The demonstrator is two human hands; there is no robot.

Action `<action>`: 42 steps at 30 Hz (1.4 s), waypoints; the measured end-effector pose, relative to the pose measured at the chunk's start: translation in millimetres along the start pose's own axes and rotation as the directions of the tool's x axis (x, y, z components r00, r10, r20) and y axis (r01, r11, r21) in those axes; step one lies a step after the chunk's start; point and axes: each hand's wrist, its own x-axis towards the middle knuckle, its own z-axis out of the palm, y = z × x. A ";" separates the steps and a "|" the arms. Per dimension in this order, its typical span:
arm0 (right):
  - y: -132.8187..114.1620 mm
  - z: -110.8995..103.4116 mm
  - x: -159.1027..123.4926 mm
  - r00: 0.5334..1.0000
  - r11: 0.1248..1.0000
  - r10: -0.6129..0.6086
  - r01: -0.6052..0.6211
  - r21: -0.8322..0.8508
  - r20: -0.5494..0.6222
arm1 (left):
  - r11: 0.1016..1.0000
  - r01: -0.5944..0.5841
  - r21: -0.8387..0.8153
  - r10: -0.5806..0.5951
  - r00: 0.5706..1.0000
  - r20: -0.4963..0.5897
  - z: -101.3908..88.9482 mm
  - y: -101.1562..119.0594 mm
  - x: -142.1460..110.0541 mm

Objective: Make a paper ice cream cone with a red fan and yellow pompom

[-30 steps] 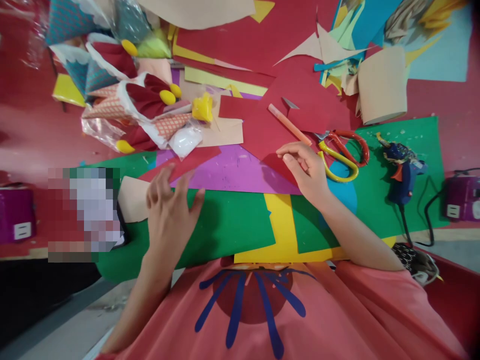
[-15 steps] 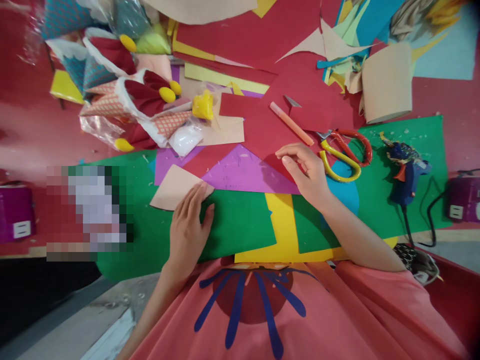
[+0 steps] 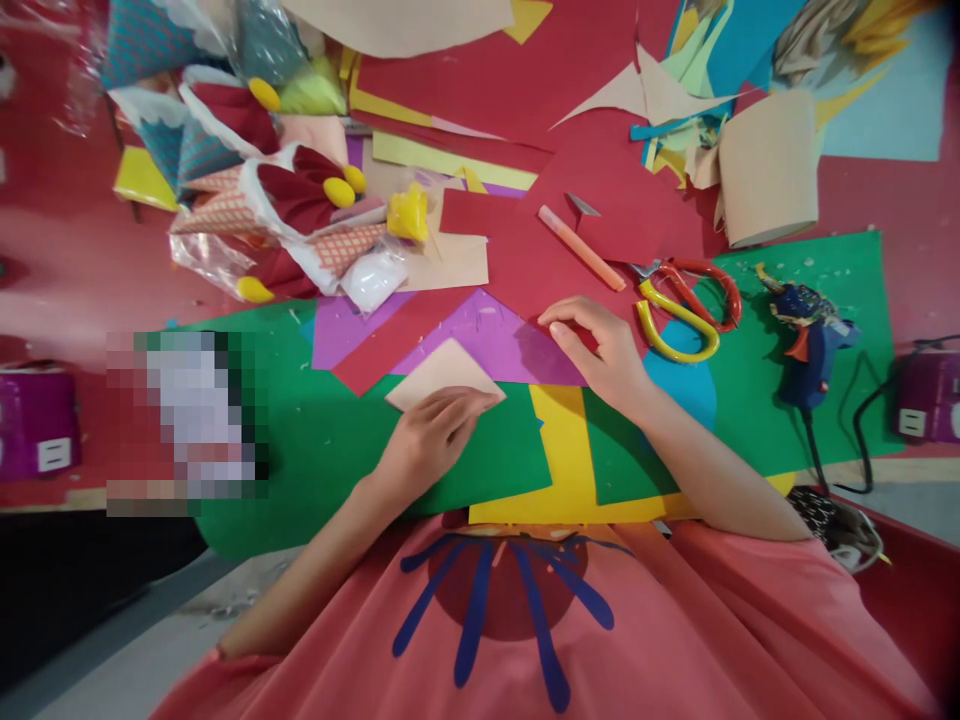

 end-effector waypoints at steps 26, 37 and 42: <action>-1.9 -3.9 0.3 0.965 0.968 0.247 -0.244 -0.052 0.085 | 0.984 0.080 -0.158 -0.117 0.964 -0.238 9.9 -40.7 81.9; -5.6 -22.1 6.5 0.978 0.863 0.168 -0.207 -0.462 -0.125 | 0.940 -0.197 0.279 0.123 0.957 0.261 29.6 -17.7 62.6; -4.9 -36.3 32.7 0.995 0.780 0.045 -0.092 -0.618 -0.092 | 0.925 -0.173 0.338 0.074 0.956 0.285 27.6 -17.4 64.0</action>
